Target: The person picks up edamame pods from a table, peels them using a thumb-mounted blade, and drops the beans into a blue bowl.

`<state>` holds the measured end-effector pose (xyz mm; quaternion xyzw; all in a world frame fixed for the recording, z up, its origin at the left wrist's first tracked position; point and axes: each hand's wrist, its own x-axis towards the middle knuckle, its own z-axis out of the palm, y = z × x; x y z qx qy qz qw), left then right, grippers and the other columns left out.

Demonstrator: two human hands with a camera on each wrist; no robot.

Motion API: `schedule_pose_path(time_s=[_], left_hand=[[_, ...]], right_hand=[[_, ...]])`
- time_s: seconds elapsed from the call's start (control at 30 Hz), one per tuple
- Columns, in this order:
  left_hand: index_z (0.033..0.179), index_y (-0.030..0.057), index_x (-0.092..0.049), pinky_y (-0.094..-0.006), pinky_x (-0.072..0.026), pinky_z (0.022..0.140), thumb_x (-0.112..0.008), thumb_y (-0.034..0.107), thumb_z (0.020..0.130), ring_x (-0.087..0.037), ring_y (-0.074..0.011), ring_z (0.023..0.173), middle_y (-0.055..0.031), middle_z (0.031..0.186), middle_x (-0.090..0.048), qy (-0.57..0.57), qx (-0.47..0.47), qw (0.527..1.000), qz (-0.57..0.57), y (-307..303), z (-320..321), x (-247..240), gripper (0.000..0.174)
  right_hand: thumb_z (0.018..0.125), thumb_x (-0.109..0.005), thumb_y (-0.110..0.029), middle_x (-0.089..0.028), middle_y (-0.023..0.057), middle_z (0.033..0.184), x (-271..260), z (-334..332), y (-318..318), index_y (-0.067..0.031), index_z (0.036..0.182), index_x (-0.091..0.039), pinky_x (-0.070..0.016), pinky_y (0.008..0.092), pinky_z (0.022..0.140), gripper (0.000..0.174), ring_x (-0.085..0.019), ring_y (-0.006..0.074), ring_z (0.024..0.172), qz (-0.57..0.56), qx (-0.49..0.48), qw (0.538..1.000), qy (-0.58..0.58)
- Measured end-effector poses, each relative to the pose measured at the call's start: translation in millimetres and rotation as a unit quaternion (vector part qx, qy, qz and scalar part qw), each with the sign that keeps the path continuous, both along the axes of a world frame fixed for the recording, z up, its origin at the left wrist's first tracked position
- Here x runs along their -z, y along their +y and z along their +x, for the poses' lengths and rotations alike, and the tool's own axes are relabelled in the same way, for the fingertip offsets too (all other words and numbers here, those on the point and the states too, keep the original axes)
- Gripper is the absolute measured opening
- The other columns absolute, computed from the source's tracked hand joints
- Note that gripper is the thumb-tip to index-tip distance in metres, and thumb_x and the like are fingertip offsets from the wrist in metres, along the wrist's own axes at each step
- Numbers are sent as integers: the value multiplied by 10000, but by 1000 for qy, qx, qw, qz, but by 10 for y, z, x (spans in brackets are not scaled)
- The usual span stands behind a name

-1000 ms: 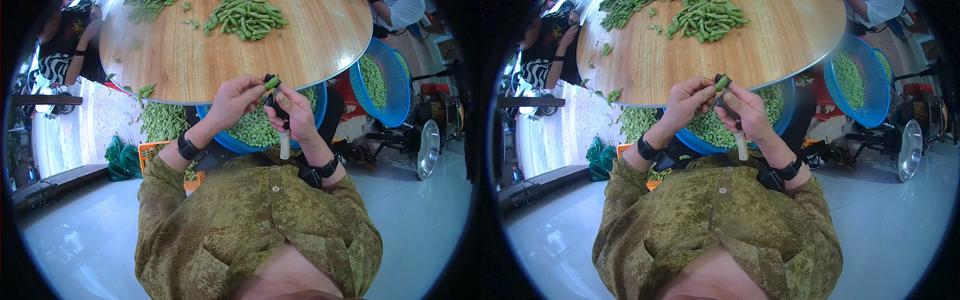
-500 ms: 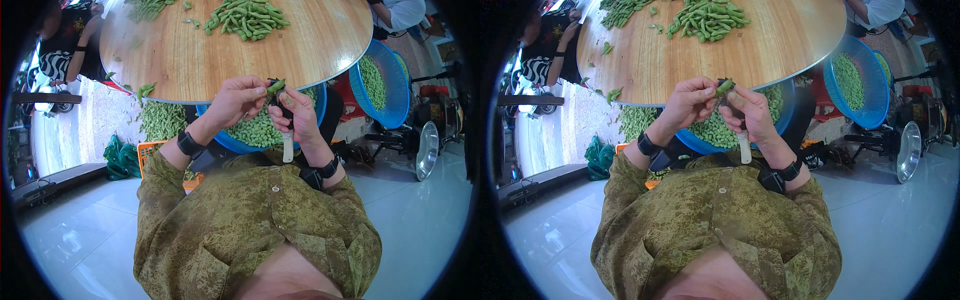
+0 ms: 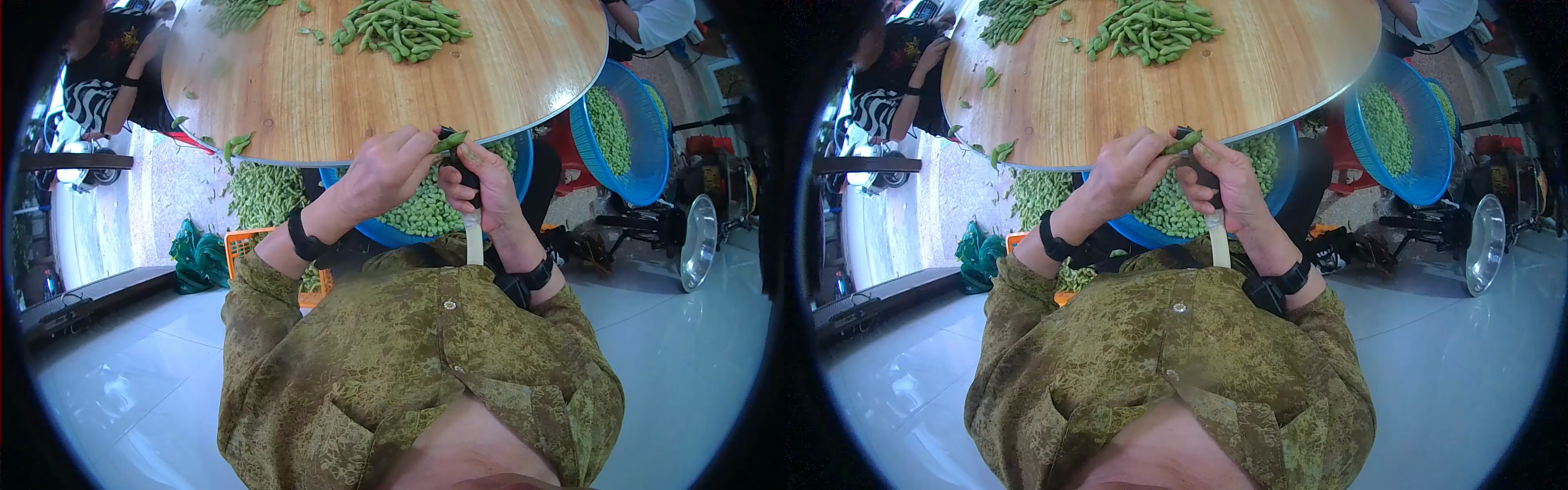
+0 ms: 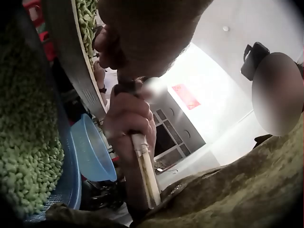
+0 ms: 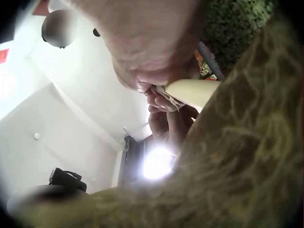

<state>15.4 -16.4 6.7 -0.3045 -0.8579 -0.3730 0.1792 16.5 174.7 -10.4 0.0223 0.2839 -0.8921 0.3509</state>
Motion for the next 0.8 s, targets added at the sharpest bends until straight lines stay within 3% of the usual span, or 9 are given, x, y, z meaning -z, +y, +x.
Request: schedule_pose_path(time_s=[0.1, 0.13, 0.17, 0.3, 0.4, 0.47, 0.57, 0.67, 0.8], left_hand=[[996, -28, -603, -297, -473, 516, -644, 96, 870, -608, -137, 594, -82, 726, -624, -137, -5, 985, 103, 32, 49, -28, 182], [1001, -20, -603, -269, -459, 491, -617, 114, 898, -593, -116, 575, -60, 722, -621, -354, 15, 895, 273, 20, 50, -29, 169], [1006, -13, -603, -242, -444, 467, -589, 131, 927, -577, -95, 555, -37, 718, -617, -541, 34, 728, 419, 18, 56, -28, 165], [1007, 4, -606, -194, -429, 462, -545, 153, 962, -575, -65, 564, -7, 721, -612, -509, 25, 788, 346, 75, 137, -37, 167], [995, 8, -609, -210, -439, 471, -564, 143, 950, -574, -57, 574, -10, 708, -601, -448, -21, 856, 257, 100, 178, -57, 149], [986, -6, -598, -262, -443, 475, -598, 130, 923, -575, -118, 540, -69, 700, -608, -413, -21, 882, 226, 115, 188, -47, 150], [981, -10, -593, -338, -459, 505, -633, 114, 885, -599, -248, 559, -151, 718, -601, -285, -20, 951, 116, 104, 199, 77, 162], [1028, -15, -594, -264, -476, 493, -612, 78, 900, -598, -119, 537, -75, 651, -593, -195, 4, 976, 102, 115, 219, 115, 159], [1010, -7, -596, -266, -476, 492, -606, 80, 904, -602, -136, 529, -90, 655, -598, -165, 7, 982, 89, 145, 232, 69, 137]], right_hand=[[978, -521, -230, -544, 50, 753, -57, 31, -7, -35, 1288, -512, -340, 173, 403, 367, -416, 54, 503, 24, 16, 999, 38], [978, -521, -233, -546, 42, 746, -74, 48, -3, -33, 1260, -525, -340, 179, 402, 345, -420, 53, 504, 57, 29, 996, 63], [979, -521, -235, -549, 34, 739, -82, 61, 3, -31, 1232, -538, -340, 184, 400, 326, -424, 53, 504, 91, 41, 991, 86], [967, -542, -186, -544, 6, 729, 58, 52, 30, -25, 1168, -559, -328, 190, 406, 257, -417, 41, 501, 198, 57, 965, 159], [921, -602, -114, -533, -14, 733, 25, 73, -20, -8, 1119, -572, -352, 206, 442, 226, -444, 41, 528, 335, 141, 899, 245], [844, -672, -60, -522, -4, 726, 41, 30, -59, 7, 1094, -577, -393, 222, 497, 276, -490, 56, 579, 436, 244, 754, 426], [795, -700, -52, -533, 22, 730, -10, -10, 15, 11, 1084, -578, -432, 246, 544, 320, -532, 82, 624, 494, 173, 709, 473], [782, -695, -45, -545, 42, 735, -31, -47, 43, 13, 1071, -580, -440, 255, 552, 317, -540, 91, 625, 493, 146, 689, 511], [781, -689, -37, -557, 54, 744, -1, -52, 79, 16, 1049, -580, -445, 259, 556, 294, -550, 108, 622, 487, 130, 689, 520]])
